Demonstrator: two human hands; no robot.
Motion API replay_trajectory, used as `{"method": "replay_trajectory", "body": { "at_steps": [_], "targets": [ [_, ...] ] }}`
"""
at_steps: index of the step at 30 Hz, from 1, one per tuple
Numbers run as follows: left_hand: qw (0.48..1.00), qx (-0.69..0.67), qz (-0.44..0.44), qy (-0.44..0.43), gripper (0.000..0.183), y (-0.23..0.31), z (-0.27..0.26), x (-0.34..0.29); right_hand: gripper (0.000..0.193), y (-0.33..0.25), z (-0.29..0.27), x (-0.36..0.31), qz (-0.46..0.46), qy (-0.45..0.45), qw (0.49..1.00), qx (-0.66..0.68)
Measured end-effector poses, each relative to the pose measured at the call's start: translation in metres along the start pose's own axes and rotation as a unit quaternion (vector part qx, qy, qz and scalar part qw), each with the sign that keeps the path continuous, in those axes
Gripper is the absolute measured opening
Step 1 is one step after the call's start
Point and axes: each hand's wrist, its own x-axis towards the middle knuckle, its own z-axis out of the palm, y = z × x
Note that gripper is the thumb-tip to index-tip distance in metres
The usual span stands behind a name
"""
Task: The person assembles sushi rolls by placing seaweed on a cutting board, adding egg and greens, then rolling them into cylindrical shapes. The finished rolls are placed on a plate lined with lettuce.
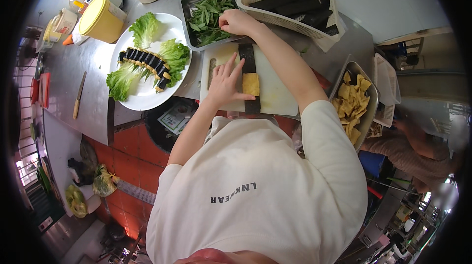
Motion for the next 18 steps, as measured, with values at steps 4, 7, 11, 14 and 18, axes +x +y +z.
{"method": "replay_trajectory", "body": {
  "at_steps": [4,7,11,14,18],
  "targets": [
    [1.0,-0.002,0.002,0.006,0.11,0.0,-0.001,0.0,0.015,0.0,-0.002,-0.003,0.03,-0.004,0.995,0.091],
    [1.0,-0.007,0.005,0.011,0.107,0.0,0.0,0.001,0.02,0.006,0.004,-0.005,0.048,0.019,0.988,0.142],
    [1.0,-0.016,0.0,0.023,0.103,-0.002,0.002,-0.001,0.021,0.01,0.002,-0.006,0.065,0.024,0.986,0.154],
    [1.0,-0.013,0.004,0.025,0.099,-0.002,0.002,-0.001,0.019,0.014,-0.001,-0.007,0.037,0.013,0.993,0.109],
    [1.0,-0.006,0.002,0.021,0.096,-0.002,0.002,-0.001,0.018,0.014,0.005,-0.007,-0.017,0.083,0.996,0.025]
  ]
}}
